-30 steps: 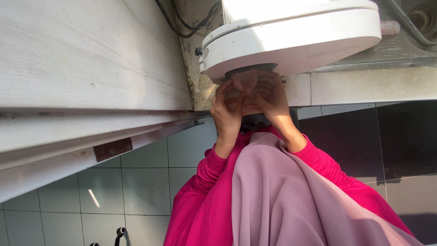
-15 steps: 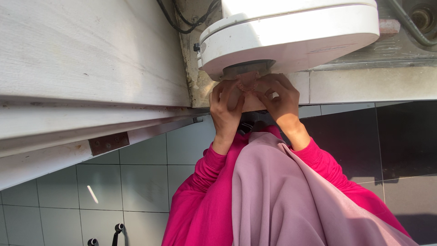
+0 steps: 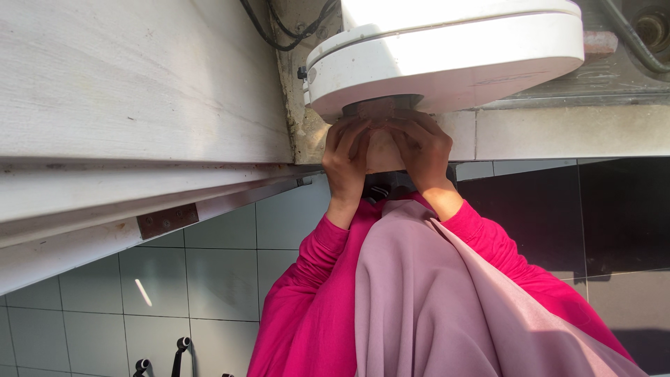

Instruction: The person holds a pink acrylic denture against a spinning bench polisher, rotating it to grind and smooth its surfaces. They then carry it to the sink, rinse it under running water, wipe it, inspect it closely, and return to the polisher to continue smoothing the denture.

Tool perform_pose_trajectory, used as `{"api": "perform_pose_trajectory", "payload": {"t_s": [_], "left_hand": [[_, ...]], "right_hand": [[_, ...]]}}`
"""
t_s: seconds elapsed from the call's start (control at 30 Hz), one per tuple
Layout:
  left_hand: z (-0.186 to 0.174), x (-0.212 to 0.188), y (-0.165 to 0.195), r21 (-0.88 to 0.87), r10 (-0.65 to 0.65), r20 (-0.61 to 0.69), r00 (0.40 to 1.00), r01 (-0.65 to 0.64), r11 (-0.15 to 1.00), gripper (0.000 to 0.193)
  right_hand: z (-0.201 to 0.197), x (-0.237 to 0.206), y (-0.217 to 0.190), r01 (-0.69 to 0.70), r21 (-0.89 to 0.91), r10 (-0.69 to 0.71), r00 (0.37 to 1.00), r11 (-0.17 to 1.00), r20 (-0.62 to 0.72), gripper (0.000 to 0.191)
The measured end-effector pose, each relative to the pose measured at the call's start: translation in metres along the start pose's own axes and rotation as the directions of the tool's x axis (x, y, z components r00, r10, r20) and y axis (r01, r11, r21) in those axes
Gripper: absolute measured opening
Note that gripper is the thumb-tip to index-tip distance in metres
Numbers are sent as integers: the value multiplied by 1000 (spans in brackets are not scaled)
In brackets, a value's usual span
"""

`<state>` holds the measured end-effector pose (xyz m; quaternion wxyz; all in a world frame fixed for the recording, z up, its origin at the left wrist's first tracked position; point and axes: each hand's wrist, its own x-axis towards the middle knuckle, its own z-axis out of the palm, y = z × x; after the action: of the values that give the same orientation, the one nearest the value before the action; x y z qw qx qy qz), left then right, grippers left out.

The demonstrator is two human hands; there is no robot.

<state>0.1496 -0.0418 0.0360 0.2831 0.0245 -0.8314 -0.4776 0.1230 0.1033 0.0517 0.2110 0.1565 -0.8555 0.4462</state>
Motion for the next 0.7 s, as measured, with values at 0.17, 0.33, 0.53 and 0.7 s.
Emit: {"api": "perform_pose_trajectory", "payload": {"t_s": [0.17, 0.33, 0.53, 0.7], "left_hand": [[1, 52, -24, 1, -35, 19, 999, 35, 999, 28], [22, 101, -67, 24, -14, 19, 1000, 14, 1000, 28], [51, 133, -105, 9, -14, 44, 999, 13, 1000, 27], [76, 125, -97, 2, 5, 48, 999, -6, 1000, 26]], "right_hand": [[32, 47, 2, -44, 15, 44, 999, 999, -14, 23], [72, 92, 27, -45, 4, 45, 999, 999, -25, 23], [104, 120, 69, -50, -26, 49, 998, 998, -30, 22], [87, 117, 90, -52, -40, 51, 998, 998, -42, 19]]}}
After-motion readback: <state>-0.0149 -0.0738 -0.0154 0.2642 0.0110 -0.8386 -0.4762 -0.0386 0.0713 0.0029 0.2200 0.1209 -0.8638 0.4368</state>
